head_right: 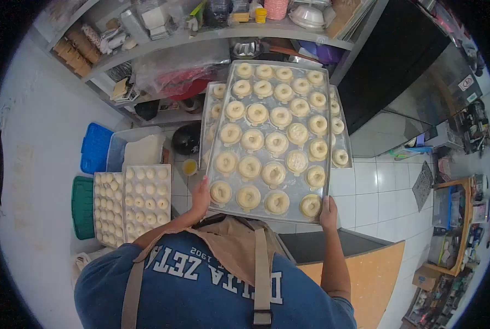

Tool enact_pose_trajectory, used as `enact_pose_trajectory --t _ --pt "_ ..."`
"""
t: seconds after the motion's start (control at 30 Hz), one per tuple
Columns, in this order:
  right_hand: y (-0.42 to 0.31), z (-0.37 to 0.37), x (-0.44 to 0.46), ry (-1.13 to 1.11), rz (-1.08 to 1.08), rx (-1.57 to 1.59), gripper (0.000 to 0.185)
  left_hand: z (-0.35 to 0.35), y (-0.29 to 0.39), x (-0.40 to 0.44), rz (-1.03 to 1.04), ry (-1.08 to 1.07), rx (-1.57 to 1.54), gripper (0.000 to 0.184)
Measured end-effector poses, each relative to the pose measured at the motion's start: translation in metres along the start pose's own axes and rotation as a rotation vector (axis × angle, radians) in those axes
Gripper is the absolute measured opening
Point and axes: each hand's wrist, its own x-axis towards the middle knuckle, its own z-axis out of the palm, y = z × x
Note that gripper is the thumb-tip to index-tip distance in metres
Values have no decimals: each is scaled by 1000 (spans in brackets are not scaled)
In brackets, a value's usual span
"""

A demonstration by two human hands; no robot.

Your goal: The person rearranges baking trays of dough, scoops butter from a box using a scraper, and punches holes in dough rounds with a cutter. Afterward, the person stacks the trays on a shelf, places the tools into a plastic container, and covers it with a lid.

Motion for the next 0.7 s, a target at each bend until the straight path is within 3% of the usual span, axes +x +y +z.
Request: enact_pose_trajectory --t 0.27,0.7 --pt "21 -7 79 -133 -16 -127 37 39 3 3 -102 132 -60 47" --pt "25 -14 68 -153 110 -31 36 35 29 -11 -112 89 76 47"
